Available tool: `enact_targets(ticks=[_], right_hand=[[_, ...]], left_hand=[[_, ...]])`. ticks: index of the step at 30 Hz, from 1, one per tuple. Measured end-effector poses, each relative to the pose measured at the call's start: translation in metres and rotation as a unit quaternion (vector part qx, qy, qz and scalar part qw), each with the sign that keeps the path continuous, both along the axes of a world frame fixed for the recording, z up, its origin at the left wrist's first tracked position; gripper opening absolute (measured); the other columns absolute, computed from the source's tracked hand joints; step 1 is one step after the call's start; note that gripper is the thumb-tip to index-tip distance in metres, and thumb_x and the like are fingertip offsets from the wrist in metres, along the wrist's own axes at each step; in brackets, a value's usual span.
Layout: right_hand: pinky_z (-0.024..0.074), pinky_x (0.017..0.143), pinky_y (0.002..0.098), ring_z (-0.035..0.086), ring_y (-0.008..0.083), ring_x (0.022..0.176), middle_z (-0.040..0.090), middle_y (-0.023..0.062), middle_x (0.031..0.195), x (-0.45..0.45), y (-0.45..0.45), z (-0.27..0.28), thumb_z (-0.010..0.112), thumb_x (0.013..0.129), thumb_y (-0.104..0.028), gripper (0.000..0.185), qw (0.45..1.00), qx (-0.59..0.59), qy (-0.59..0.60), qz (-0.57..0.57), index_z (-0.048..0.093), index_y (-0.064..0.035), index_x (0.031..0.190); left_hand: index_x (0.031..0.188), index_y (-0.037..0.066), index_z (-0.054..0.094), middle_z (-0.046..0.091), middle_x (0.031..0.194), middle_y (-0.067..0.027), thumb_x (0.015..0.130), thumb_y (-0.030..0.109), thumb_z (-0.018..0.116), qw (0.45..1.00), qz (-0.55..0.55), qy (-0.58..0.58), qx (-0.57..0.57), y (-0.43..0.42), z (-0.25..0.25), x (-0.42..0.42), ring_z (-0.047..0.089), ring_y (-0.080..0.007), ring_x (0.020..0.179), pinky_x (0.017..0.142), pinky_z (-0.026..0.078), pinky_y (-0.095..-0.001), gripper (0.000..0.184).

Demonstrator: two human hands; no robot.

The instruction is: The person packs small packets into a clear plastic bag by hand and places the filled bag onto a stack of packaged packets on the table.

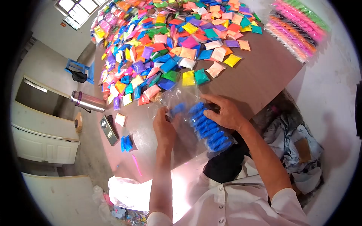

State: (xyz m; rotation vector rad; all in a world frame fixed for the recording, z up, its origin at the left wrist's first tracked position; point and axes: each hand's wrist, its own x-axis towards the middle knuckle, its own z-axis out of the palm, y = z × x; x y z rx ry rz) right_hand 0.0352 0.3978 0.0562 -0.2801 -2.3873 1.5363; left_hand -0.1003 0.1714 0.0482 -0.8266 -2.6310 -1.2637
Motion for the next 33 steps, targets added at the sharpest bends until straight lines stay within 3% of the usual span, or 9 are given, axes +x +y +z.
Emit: enact_targets(ticks=[2,8,12,15,17,21,24,26,33], right_hand=[[0.0515,0.110,0.0409,0.067,0.0342,0.126,0.069,0.0168,0.140,-0.003,0.001,-0.001,0.073,0.094,-0.027,0.051,1.000,-0.018,-0.012,-0.008,0.068,-0.0134,0.143],[0.0509,0.111,0.0416,0.066,0.0357,0.129,0.068,0.0177,0.142,-0.012,0.000,-0.007,0.072,0.096,-0.027,0.050,0.999,0.022,0.023,-0.017,0.066,-0.0118,0.143],[0.0505,0.112,0.0418,0.065,0.0362,0.130,0.068,0.0180,0.142,-0.015,-0.001,-0.003,0.073,0.096,-0.026,0.050,0.998,0.053,0.029,-0.014,0.066,-0.0114,0.142],[0.0502,0.112,0.0420,0.064,0.0363,0.131,0.067,0.0184,0.143,-0.015,0.000,-0.002,0.074,0.095,-0.025,0.051,0.998,0.059,0.026,-0.014,0.066,-0.0113,0.143],[0.0501,0.112,0.0422,0.063,0.0366,0.132,0.066,0.0187,0.143,-0.016,0.001,-0.003,0.074,0.095,-0.025,0.051,0.998,0.057,0.022,-0.015,0.065,-0.0112,0.143],[0.0496,0.113,0.0426,0.062,0.0367,0.134,0.065,0.0193,0.145,-0.017,0.001,-0.006,0.075,0.094,-0.024,0.053,0.998,0.050,0.038,-0.022,0.064,-0.0106,0.144],[0.0494,0.113,0.0424,0.062,0.0367,0.134,0.065,0.0193,0.145,-0.016,0.001,-0.007,0.075,0.094,-0.024,0.052,0.997,0.057,0.047,-0.027,0.065,-0.0101,0.143],[0.0493,0.113,0.0421,0.062,0.0367,0.134,0.065,0.0193,0.144,-0.015,0.002,-0.007,0.075,0.094,-0.023,0.051,0.996,0.064,0.053,-0.030,0.066,-0.0098,0.143],[0.0498,0.113,0.0413,0.064,0.0360,0.131,0.067,0.0188,0.142,-0.017,0.002,-0.007,0.076,0.094,-0.021,0.047,0.998,0.029,0.050,-0.016,0.069,-0.0084,0.138]], left_hand=[[0.121,0.001,0.068,0.073,0.102,-0.0081,0.087,-0.005,0.078,0.997,-0.028,0.067,0.012,0.007,-0.005,0.002,0.064,-0.0134,0.081,0.072,0.053,-0.0300,0.036],[0.125,0.002,0.072,0.076,0.118,-0.0110,0.086,-0.012,0.070,0.990,-0.138,0.014,0.020,0.008,0.001,-0.003,0.071,-0.0183,0.093,0.084,0.056,-0.0327,0.041],[0.119,0.001,0.074,0.076,0.112,-0.0117,0.086,-0.012,0.070,0.989,-0.113,-0.042,0.087,0.027,-0.008,-0.003,0.073,-0.0203,0.096,0.086,0.056,-0.0321,0.036],[0.117,0.001,0.075,0.076,0.109,-0.0110,0.086,-0.013,0.071,0.874,-0.108,-0.351,0.318,0.039,-0.002,-0.003,0.073,-0.0200,0.097,0.085,0.056,-0.0316,0.034],[0.117,0.002,0.075,0.076,0.108,-0.0121,0.087,-0.011,0.073,0.988,-0.155,-0.016,-0.002,0.037,0.004,-0.011,0.074,-0.0230,0.099,0.087,0.057,-0.0320,0.032],[0.117,0.003,0.076,0.076,0.106,-0.0133,0.089,-0.006,0.075,0.975,-0.145,-0.142,0.086,0.038,-0.005,-0.013,0.075,-0.0279,0.097,0.087,0.058,-0.0341,0.029],[0.117,0.003,0.076,0.076,0.107,-0.0145,0.090,-0.004,0.075,0.982,-0.125,-0.121,0.077,0.039,-0.008,-0.012,0.075,-0.0306,0.096,0.086,0.059,-0.0360,0.028],[0.118,0.004,0.076,0.076,0.110,-0.0148,0.090,-0.005,0.075,0.981,-0.186,0.046,0.023,0.039,-0.009,-0.013,0.076,-0.0297,0.094,0.085,0.059,-0.0357,0.029],[0.118,0.004,0.076,0.078,0.109,-0.0136,0.091,-0.002,0.077,0.993,-0.117,0.008,0.028,0.022,0.002,-0.003,0.075,-0.0255,0.088,0.078,0.059,-0.0337,0.028]])
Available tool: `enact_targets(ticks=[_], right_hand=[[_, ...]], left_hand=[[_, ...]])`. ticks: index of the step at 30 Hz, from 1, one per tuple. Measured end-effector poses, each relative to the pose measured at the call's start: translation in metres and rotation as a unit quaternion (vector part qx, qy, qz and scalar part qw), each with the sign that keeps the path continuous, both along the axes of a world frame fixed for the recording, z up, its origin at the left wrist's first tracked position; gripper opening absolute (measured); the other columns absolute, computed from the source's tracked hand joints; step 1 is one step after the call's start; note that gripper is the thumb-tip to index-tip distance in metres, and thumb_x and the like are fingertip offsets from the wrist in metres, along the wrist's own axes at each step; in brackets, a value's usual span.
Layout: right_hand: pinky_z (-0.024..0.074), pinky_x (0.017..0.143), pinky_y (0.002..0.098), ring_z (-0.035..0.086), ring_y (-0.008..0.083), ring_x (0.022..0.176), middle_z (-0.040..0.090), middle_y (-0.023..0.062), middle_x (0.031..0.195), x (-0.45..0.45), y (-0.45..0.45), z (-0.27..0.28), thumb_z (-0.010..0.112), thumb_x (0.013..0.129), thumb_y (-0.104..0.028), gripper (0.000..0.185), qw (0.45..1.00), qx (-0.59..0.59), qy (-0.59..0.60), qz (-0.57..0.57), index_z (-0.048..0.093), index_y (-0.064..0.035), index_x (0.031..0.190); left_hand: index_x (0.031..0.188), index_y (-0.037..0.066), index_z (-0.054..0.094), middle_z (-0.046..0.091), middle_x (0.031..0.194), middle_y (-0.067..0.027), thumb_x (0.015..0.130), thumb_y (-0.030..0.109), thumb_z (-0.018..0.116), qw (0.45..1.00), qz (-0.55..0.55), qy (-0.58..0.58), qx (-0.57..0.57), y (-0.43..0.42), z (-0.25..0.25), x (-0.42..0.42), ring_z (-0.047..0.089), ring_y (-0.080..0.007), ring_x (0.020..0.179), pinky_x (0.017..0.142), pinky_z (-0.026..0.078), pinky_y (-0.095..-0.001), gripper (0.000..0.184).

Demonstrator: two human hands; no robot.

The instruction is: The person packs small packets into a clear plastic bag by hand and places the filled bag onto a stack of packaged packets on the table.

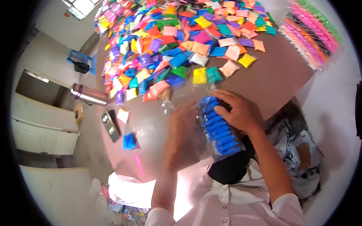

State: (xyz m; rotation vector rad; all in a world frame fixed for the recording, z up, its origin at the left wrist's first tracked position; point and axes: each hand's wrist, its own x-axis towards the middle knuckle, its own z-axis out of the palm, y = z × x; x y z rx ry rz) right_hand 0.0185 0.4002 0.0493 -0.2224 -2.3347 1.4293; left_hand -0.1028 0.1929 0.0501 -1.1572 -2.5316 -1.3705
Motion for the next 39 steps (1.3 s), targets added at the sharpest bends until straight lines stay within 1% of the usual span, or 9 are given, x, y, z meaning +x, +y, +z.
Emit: enact_targets(ticks=[3,7,9,13,17,22,26,31,39], right_hand=[[0.0497,0.113,0.0413,0.064,0.0363,0.131,0.067,0.0189,0.142,0.000,-0.004,0.003,0.075,0.094,-0.020,0.046,1.000,0.004,-0.005,-0.010,0.069,-0.0078,0.138],[0.0486,0.114,0.0412,0.063,0.0359,0.132,0.067,0.0199,0.142,0.001,-0.001,-0.002,0.076,0.094,-0.020,0.046,1.000,-0.005,0.009,-0.005,0.069,-0.0069,0.138],[0.0483,0.114,0.0411,0.063,0.0355,0.132,0.067,0.0201,0.142,0.001,-0.001,-0.002,0.076,0.095,-0.020,0.046,1.000,-0.004,0.013,0.000,0.069,-0.0066,0.138],[0.0481,0.114,0.0404,0.063,0.0347,0.132,0.067,0.0202,0.141,0.001,-0.001,-0.002,0.076,0.095,-0.020,0.046,1.000,-0.016,0.014,0.002,0.069,-0.0061,0.138],[0.0485,0.113,0.0396,0.064,0.0338,0.131,0.068,0.0186,0.141,0.003,-0.001,0.000,0.076,0.094,-0.020,0.047,1.000,-0.018,0.006,0.003,0.069,-0.0056,0.138],[0.0486,0.113,0.0397,0.064,0.0335,0.131,0.068,0.0178,0.142,0.004,-0.002,0.003,0.076,0.094,-0.022,0.047,1.000,-0.001,-0.003,-0.006,0.069,-0.0062,0.138],[0.0467,0.116,0.0418,0.061,0.0355,0.135,0.065,0.0182,0.146,0.007,-0.004,0.008,0.077,0.094,-0.023,0.049,0.999,0.040,-0.031,0.015,0.069,-0.0101,0.140],[0.0480,0.115,0.0430,0.062,0.0360,0.134,0.066,0.0171,0.145,0.005,-0.011,-0.003,0.076,0.092,-0.030,0.050,0.997,0.071,-0.017,0.023,0.070,-0.0139,0.139],[0.0481,0.115,0.0422,0.062,0.0356,0.135,0.066,0.0175,0.145,0.002,-0.012,-0.002,0.075,0.092,-0.029,0.053,0.999,0.053,-0.010,0.003,0.068,-0.0108,0.141]], left_hand=[[0.118,0.004,0.077,0.078,0.106,-0.0112,0.092,0.001,0.079,0.998,0.043,-0.024,-0.035,-0.030,0.029,0.008,0.073,-0.0200,0.083,0.072,0.059,-0.0313,0.026],[0.112,0.005,0.077,0.078,0.102,-0.0084,0.094,0.006,0.080,0.968,0.197,0.132,-0.087,-0.138,0.017,-0.027,0.071,-0.0155,0.073,0.066,0.056,-0.0292,0.018],[0.106,0.003,0.077,0.077,0.098,-0.0136,0.094,0.010,0.077,0.943,0.266,0.167,-0.113,-0.183,0.032,-0.038,0.074,-0.0255,0.074,0.070,0.058,-0.0351,0.014],[0.113,0.005,0.079,0.078,0.097,-0.0165,0.098,0.023,0.074,0.914,0.349,0.125,-0.165,-0.261,0.015,-0.070,0.072,-0.0273,0.074,0.073,0.057,-0.0385,0.024],[0.122,-0.002,0.074,0.078,0.095,-0.0131,0.097,0.024,0.078,0.954,0.265,-0.045,-0.135,-0.281,0.006,-0.078,0.068,-0.0171,0.072,0.068,0.055,-0.0319,0.036],[0.125,-0.004,0.070,0.072,0.087,-0.0039,0.094,0.019,0.083,0.978,0.198,-0.067,-0.027,-0.269,0.018,-0.069,0.061,-0.0081,0.068,0.058,0.048,-0.0239,0.040],[0.122,-0.001,0.072,0.069,0.083,-0.0018,0.089,0.009,0.083,0.945,0.185,-0.266,0.042,-0.201,0.067,-0.021,0.060,-0.0067,0.067,0.058,0.047,-0.0222,0.036],[0.113,0.001,0.072,0.069,0.080,-0.0009,0.090,0.009,0.082,0.924,0.121,-0.339,0.131,-0.111,0.035,0.001,0.058,-0.0073,0.059,0.053,0.045,-0.0237,0.026],[0.114,0.001,0.071,0.073,0.092,-0.0039,0.096,0.006,0.076,0.903,0.084,-0.350,0.234,-0.039,-0.005,-0.007,0.066,-0.0087,0.074,0.064,0.053,-0.0231,0.019]])
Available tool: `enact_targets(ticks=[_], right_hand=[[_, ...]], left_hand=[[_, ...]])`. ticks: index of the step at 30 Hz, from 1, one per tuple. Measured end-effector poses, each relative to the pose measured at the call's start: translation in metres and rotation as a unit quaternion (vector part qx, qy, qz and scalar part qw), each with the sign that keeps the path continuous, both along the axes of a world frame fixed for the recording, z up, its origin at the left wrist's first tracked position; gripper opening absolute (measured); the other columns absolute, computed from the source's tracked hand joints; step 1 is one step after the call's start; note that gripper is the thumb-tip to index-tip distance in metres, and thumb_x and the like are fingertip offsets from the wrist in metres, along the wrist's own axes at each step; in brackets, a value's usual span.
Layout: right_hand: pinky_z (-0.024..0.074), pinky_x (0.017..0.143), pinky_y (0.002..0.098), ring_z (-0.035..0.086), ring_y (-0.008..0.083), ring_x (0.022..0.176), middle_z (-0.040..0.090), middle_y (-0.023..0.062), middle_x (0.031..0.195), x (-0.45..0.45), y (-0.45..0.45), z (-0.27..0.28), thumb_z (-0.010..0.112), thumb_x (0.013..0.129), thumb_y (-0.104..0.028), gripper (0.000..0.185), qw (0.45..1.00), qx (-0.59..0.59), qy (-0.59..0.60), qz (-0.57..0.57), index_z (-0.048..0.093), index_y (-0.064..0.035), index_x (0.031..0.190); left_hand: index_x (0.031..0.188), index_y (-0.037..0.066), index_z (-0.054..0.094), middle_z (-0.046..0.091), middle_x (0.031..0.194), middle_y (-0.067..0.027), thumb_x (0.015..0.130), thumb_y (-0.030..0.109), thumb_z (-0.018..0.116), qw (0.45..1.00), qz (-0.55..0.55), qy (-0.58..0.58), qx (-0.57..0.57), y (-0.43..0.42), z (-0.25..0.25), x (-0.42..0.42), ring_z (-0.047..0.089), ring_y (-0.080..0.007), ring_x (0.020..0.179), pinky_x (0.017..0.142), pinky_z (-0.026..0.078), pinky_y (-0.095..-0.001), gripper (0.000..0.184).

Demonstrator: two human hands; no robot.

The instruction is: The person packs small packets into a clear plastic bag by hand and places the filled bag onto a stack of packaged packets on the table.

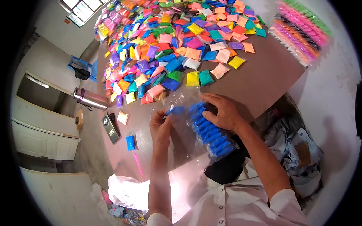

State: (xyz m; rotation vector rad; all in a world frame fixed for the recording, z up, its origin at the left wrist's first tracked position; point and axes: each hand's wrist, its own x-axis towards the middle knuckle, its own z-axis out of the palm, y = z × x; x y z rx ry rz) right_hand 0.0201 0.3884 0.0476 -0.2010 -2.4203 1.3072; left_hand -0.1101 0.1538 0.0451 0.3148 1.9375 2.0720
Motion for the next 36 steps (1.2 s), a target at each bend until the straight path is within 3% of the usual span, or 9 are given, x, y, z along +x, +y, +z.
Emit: enact_targets(ticks=[8,10,14,17,19,26,28,31,36], right_hand=[[0.0517,0.109,0.0430,0.066,0.0366,0.128,0.069,0.0181,0.138,-0.011,0.001,-0.003,0.074,0.094,-0.031,0.050,1.000,0.006,0.021,-0.014,0.068,-0.0083,0.139],[0.0510,0.110,0.0436,0.065,0.0395,0.129,0.067,0.0215,0.140,-0.011,0.002,-0.003,0.072,0.099,-0.032,0.052,1.000,0.018,0.022,0.002,0.064,-0.0043,0.143],[0.0528,0.108,0.0432,0.067,0.0372,0.126,0.069,0.0194,0.137,-0.014,0.000,-0.002,0.074,0.095,-0.030,0.050,0.999,0.023,0.034,-0.022,0.067,-0.0060,0.138],[0.0528,0.108,0.0438,0.066,0.0384,0.126,0.069,0.0207,0.137,-0.014,0.000,-0.001,0.074,0.095,-0.029,0.051,0.999,0.018,0.028,-0.020,0.066,-0.0045,0.139],[0.0528,0.108,0.0444,0.066,0.0395,0.126,0.069,0.0217,0.137,-0.015,0.002,-0.002,0.074,0.095,-0.028,0.054,0.999,0.025,0.027,-0.017,0.064,-0.0042,0.142],[0.0534,0.106,0.0452,0.066,0.0406,0.125,0.068,0.0219,0.138,-0.014,-0.001,-0.002,0.074,0.094,-0.028,0.058,1.000,-0.009,0.012,-0.019,0.061,-0.0063,0.146],[0.0535,0.106,0.0455,0.067,0.0408,0.124,0.069,0.0222,0.137,-0.014,-0.002,-0.003,0.074,0.094,-0.028,0.058,0.999,0.006,0.026,-0.024,0.061,-0.0072,0.147],[0.0541,0.105,0.0453,0.068,0.0407,0.123,0.069,0.0218,0.135,-0.015,-0.002,-0.001,0.075,0.094,-0.027,0.058,0.999,0.001,0.030,-0.026,0.061,-0.0069,0.146],[0.0554,0.103,0.0444,0.069,0.0401,0.119,0.071,0.0211,0.132,-0.015,-0.002,-0.004,0.078,0.092,-0.026,0.058,0.998,0.000,0.049,-0.031,0.063,-0.0079,0.145]], left_hand=[[0.122,0.002,0.069,0.075,0.099,-0.0051,0.097,0.002,0.071,0.995,-0.090,-0.045,0.022,0.023,0.002,0.001,0.069,-0.0110,0.081,0.069,0.055,-0.0235,0.025],[0.123,0.002,0.072,0.076,0.098,-0.0046,0.096,0.004,0.073,0.976,-0.091,0.104,-0.168,0.021,0.008,-0.002,0.068,-0.0118,0.077,0.067,0.053,-0.0246,0.026],[0.118,-0.002,0.072,0.073,0.100,-0.0030,0.097,0.005,0.072,0.971,-0.097,0.167,-0.143,0.019,-0.007,-0.016,0.068,-0.0124,0.087,0.076,0.055,-0.0260,0.022],[0.115,-0.002,0.074,0.074,0.100,-0.0041,0.095,0.004,0.072,0.996,-0.083,-0.015,-0.026,0.028,-0.017,-0.014,0.069,-0.0128,0.089,0.079,0.056,-0.0302,0.021],[0.110,-0.001,0.077,0.075,0.099,-0.0079,0.094,0.002,0.072,0.941,-0.099,0.164,-0.278,0.038,-0.006,-0.012,0.072,-0.0174,0.088,0.081,0.057,-0.0336,0.017],[0.112,0.000,0.079,0.076,0.102,-0.0154,0.094,0.000,0.070,0.919,-0.084,0.303,-0.239,0.046,-0.004,-0.012,0.075,-0.0284,0.089,0.082,0.057,-0.0342,0.021],[0.115,0.000,0.079,0.076,0.105,-0.0164,0.095,0.001,0.070,0.876,-0.103,0.347,-0.320,0.045,-0.021,-0.018,0.074,-0.0280,0.091,0.080,0.057,-0.0354,0.022],[0.118,0.003,0.079,0.075,0.114,-0.0163,0.096,0.003,0.069,0.930,-0.102,0.241,-0.259,0.048,-0.025,-0.015,0.075,-0.0335,0.096,0.084,0.060,-0.0377,0.023],[0.118,0.003,0.079,0.077,0.103,-0.0115,0.096,0.001,0.073,0.927,-0.068,0.263,-0.259,0.030,0.011,-0.001,0.073,-0.0213,0.082,0.075,0.057,-0.0324,0.023]])
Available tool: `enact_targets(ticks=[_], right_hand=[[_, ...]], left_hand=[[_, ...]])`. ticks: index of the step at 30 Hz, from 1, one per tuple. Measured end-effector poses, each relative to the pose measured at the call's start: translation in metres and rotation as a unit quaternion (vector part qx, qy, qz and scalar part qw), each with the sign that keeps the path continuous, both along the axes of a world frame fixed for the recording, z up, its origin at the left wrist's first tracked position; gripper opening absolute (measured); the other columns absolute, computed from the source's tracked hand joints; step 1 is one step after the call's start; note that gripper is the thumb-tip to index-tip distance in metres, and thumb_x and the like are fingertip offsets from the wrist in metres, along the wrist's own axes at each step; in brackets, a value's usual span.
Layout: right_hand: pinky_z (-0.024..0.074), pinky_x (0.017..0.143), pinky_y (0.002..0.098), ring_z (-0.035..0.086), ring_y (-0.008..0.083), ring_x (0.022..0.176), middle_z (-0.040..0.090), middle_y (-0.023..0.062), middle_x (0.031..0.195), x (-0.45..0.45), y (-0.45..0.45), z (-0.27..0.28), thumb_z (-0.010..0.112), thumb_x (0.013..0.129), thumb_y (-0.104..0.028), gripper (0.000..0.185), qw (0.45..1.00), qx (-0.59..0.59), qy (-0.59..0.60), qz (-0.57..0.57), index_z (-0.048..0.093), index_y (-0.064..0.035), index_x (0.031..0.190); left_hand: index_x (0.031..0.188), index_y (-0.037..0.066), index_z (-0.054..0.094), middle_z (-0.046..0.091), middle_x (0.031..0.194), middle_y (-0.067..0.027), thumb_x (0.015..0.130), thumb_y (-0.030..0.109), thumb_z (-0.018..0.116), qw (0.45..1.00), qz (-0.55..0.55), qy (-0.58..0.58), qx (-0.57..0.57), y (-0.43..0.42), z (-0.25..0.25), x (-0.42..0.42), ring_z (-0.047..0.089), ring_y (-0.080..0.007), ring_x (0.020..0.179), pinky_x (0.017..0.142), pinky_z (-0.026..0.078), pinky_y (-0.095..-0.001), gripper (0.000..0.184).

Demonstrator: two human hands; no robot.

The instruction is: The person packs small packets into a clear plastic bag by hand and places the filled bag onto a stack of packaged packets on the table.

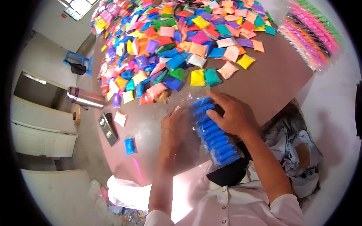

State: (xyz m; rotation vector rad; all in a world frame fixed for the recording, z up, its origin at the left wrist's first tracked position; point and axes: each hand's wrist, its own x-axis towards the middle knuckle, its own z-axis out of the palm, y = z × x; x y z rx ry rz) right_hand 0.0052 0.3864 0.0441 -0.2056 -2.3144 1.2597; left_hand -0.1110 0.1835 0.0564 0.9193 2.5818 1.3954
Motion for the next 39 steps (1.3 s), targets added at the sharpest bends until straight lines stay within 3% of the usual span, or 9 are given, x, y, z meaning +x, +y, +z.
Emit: enact_targets(ticks=[4,9,12,18,21,24,30,37,39], right_hand=[[0.0559,0.101,0.0436,0.070,0.0388,0.117,0.072,0.0211,0.130,0.000,-0.001,0.000,0.078,0.092,-0.026,0.058,1.000,-0.008,-0.007,-0.002,0.063,-0.0082,0.145],[0.0562,0.100,0.0424,0.072,0.0355,0.114,0.072,0.0207,0.129,0.002,0.000,0.004,0.078,0.092,-0.026,0.059,0.999,-0.026,-0.020,0.002,0.063,-0.0080,0.145],[0.0561,0.099,0.0422,0.072,0.0351,0.112,0.073,0.0206,0.128,0.002,0.000,0.003,0.078,0.092,-0.028,0.058,1.000,-0.017,-0.012,-0.001,0.064,-0.0080,0.145],[0.0562,0.099,0.0418,0.073,0.0337,0.112,0.073,0.0184,0.128,0.005,0.000,0.002,0.078,0.092,-0.031,0.058,1.000,-0.026,-0.018,-0.003,0.065,-0.0094,0.144],[0.0563,0.099,0.0417,0.073,0.0332,0.112,0.074,0.0176,0.127,0.005,0.000,0.000,0.078,0.092,-0.031,0.058,0.999,-0.030,-0.027,-0.006,0.066,-0.0100,0.144],[0.0567,0.098,0.0418,0.073,0.0332,0.110,0.074,0.0174,0.126,0.004,0.000,-0.003,0.077,0.092,-0.032,0.057,1.000,-0.018,-0.020,-0.013,0.066,-0.0100,0.143],[0.0572,0.098,0.0422,0.073,0.0345,0.109,0.075,0.0178,0.124,0.006,0.000,0.003,0.078,0.092,-0.033,0.057,1.000,-0.016,-0.022,-0.010,0.066,-0.0098,0.142],[0.0565,0.100,0.0436,0.072,0.0369,0.113,0.074,0.0193,0.127,0.005,0.001,0.001,0.078,0.092,-0.032,0.056,0.999,-0.026,-0.033,-0.013,0.067,-0.0097,0.141],[0.0567,0.099,0.0406,0.073,0.0317,0.112,0.073,0.0172,0.131,0.004,0.001,-0.001,0.077,0.093,-0.029,0.060,0.999,0.001,-0.040,-0.011,0.062,-0.0098,0.148]], left_hand=[[0.117,0.004,0.078,0.078,0.104,-0.0101,0.094,0.001,0.076,0.995,0.061,0.071,-0.047,-0.060,0.016,-0.004,0.072,-0.0163,0.077,0.070,0.057,-0.0291,0.023],[0.112,0.005,0.077,0.078,0.108,-0.0160,0.091,0.022,0.080,0.924,0.242,0.161,-0.247,-0.181,0.015,-0.035,0.075,-0.0364,0.099,0.087,0.059,-0.0436,0.027],[0.116,0.005,0.077,0.077,0.106,-0.0172,0.089,0.027,0.081,0.901,0.238,0.208,-0.297,-0.233,0.000,-0.046,0.075,-0.0368,0.099,0.088,0.059,-0.0448,0.034],[0.126,-0.004,0.071,0.075,0.095,-0.0111,0.082,0.011,0.085,0.971,0.177,-0.062,-0.148,-0.228,0.011,-0.046,0.072,-0.0168,0.084,0.071,0.057,-0.0304,0.048],[0.120,-0.005,0.070,0.072,0.095,-0.0065,0.081,0.005,0.087,0.985,0.129,-0.094,-0.071,-0.210,0.019,-0.039,0.066,-0.0086,0.078,0.063,0.051,-0.0222,0.044],[0.104,0.006,0.069,0.068,0.082,0.0018,0.086,0.010,0.091,0.969,0.113,-0.209,0.074,-0.163,0.046,-0.012,0.056,-0.0035,0.062,0.052,0.043,-0.0199,0.028],[0.106,0.005,0.069,0.072,0.089,-0.0017,0.092,0.009,0.083,0.967,0.081,-0.205,0.128,-0.067,0.027,0.005,0.068,-0.0084,0.075,0.060,0.054,-0.0225,0.020],[0.110,0.004,0.069,0.071,0.098,-0.0015,0.098,0.008,0.077,0.944,0.067,-0.205,0.251,-0.019,-0.018,-0.013,0.067,-0.0076,0.082,0.066,0.055,-0.0216,0.014],[0.111,0.003,0.068,0.072,0.096,-0.0021,0.100,0.008,0.075,0.934,0.051,-0.224,0.272,-0.007,-0.020,-0.012,0.067,-0.0079,0.081,0.068,0.055,-0.0221,0.014]])
